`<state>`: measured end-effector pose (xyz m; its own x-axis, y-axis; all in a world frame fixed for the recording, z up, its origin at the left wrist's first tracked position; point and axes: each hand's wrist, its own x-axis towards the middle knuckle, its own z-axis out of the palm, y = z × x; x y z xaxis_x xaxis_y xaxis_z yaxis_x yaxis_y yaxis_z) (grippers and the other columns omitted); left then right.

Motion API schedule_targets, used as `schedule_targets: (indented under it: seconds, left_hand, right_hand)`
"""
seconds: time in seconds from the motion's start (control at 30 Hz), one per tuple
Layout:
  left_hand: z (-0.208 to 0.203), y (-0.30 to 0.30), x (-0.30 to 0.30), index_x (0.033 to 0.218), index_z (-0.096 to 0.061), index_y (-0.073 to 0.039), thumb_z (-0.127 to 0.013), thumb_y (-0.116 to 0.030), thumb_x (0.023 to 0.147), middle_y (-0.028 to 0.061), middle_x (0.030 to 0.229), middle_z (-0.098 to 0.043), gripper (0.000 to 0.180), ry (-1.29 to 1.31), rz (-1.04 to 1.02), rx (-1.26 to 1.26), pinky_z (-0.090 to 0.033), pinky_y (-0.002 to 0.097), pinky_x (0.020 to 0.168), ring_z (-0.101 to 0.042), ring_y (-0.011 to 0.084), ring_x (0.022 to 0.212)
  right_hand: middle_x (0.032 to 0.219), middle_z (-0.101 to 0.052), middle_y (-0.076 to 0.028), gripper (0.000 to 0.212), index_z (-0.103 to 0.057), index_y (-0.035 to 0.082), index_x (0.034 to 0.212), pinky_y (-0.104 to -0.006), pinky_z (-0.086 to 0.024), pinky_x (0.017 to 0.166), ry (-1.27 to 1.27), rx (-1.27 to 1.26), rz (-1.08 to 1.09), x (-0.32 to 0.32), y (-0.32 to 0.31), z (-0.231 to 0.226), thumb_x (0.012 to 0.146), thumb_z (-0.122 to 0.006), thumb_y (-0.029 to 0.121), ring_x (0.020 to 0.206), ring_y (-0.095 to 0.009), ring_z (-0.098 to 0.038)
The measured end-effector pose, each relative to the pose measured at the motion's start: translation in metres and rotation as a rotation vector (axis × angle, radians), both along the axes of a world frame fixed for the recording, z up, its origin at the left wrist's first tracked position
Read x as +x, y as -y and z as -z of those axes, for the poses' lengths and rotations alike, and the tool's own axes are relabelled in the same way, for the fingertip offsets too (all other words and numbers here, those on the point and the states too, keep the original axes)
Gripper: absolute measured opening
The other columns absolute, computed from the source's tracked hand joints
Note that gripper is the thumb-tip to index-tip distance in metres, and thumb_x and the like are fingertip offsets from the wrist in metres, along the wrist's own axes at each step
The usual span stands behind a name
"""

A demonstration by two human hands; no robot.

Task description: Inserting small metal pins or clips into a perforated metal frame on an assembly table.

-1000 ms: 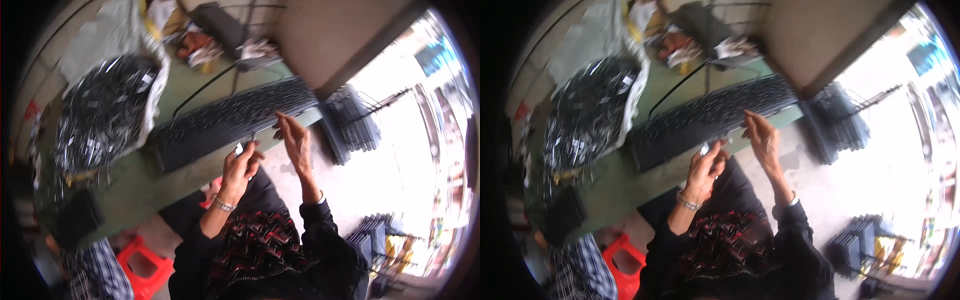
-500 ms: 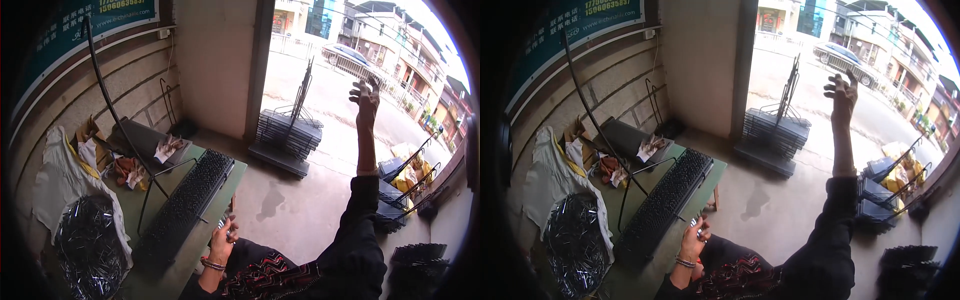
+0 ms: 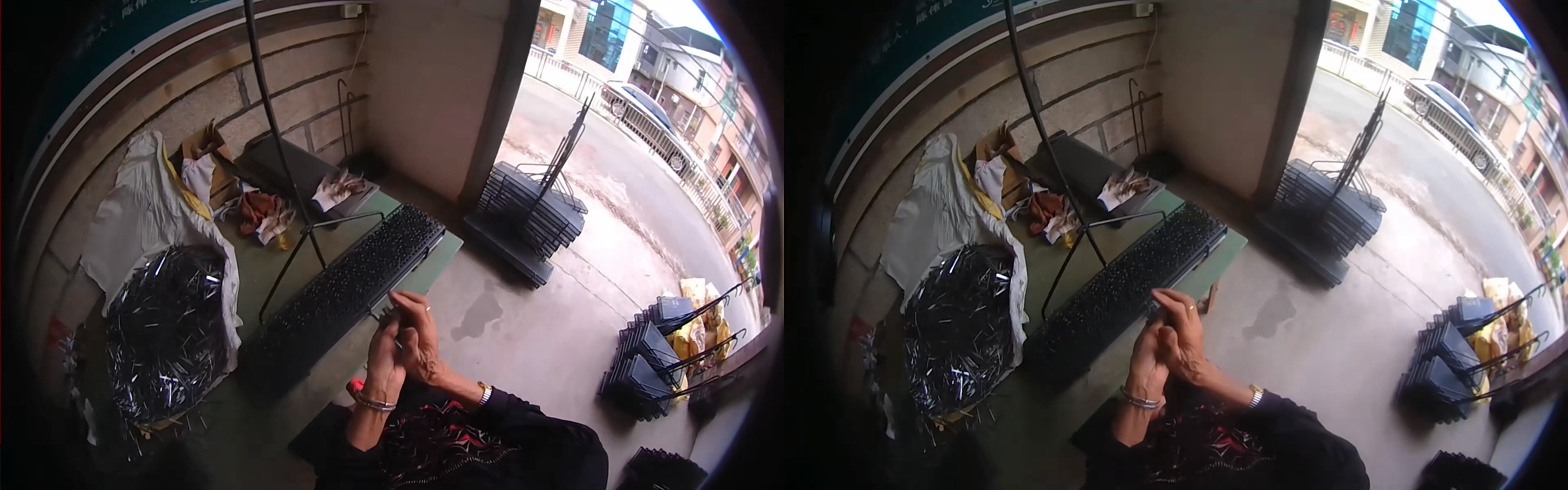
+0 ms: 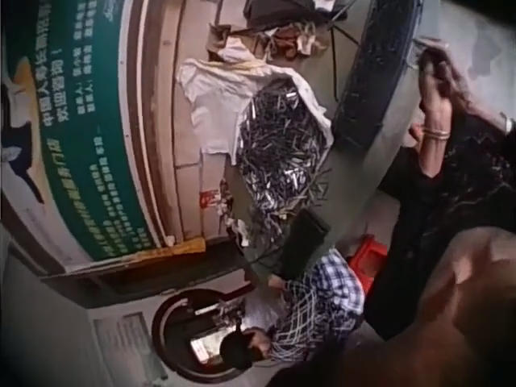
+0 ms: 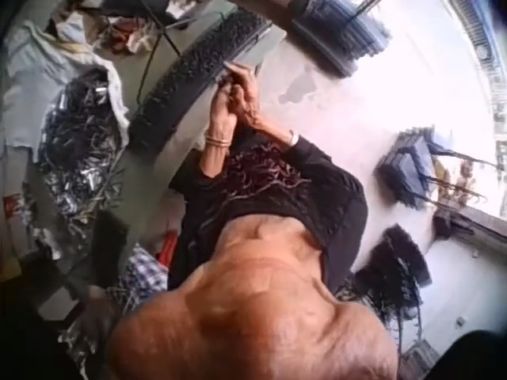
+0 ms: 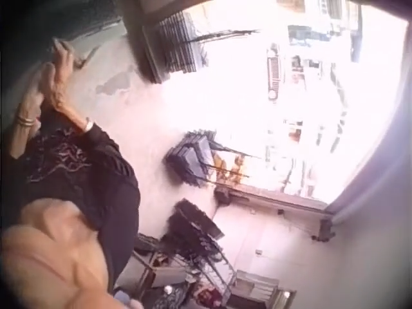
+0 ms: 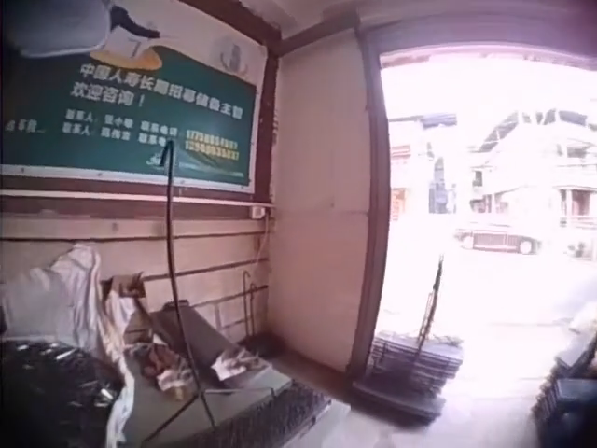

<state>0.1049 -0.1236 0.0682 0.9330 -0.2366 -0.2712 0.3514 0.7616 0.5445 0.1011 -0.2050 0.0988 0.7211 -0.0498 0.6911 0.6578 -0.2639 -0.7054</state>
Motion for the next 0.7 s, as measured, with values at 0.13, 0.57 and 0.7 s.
schedule_targets:
  seconds: [0.13,0.57,0.7]
  left_hand:
    - [-0.016,0.004,-0.007,0.11,-0.056,-0.004,-0.054,-0.023,0.095,0.0004,0.102,-0.057,0.024,-0.04,-0.117,-0.066,-0.047,0.0242,0.081,-0.055,0.0096,0.093]
    - [0.006,-0.028,-0.044,0.097,-0.059,-0.006,-0.055,-0.023,0.094,0.0068,0.081,-0.065,0.018,0.0,-0.107,0.162,-0.027,0.0166,0.043,-0.047,0.0048,0.053]
    - [0.012,-0.031,-0.053,0.094,-0.061,-0.008,-0.06,-0.024,0.091,0.0059,0.077,-0.066,0.016,-0.151,-0.054,0.231,-0.028,0.0158,0.042,-0.049,0.0047,0.054]
  right_hand:
    - [0.117,-0.051,-0.015,0.037,-0.048,-0.001,0.124,-0.0333,-0.038,0.094,-0.316,0.22,-0.011,0.005,-0.014,0.005,0.094,-0.036,0.016,0.108,-0.024,-0.049]
    - [0.085,-0.062,-0.002,0.032,-0.065,-0.003,0.102,-0.0235,-0.042,0.068,-0.914,-0.065,-0.436,0.021,0.025,0.006,0.09,-0.059,0.026,0.076,-0.01,-0.053]
    - [0.086,-0.063,-0.006,0.03,-0.063,-0.004,0.103,-0.0252,-0.044,0.075,-0.954,-0.193,-0.535,0.026,0.031,0.009,0.088,-0.061,0.022,0.083,-0.012,-0.056]
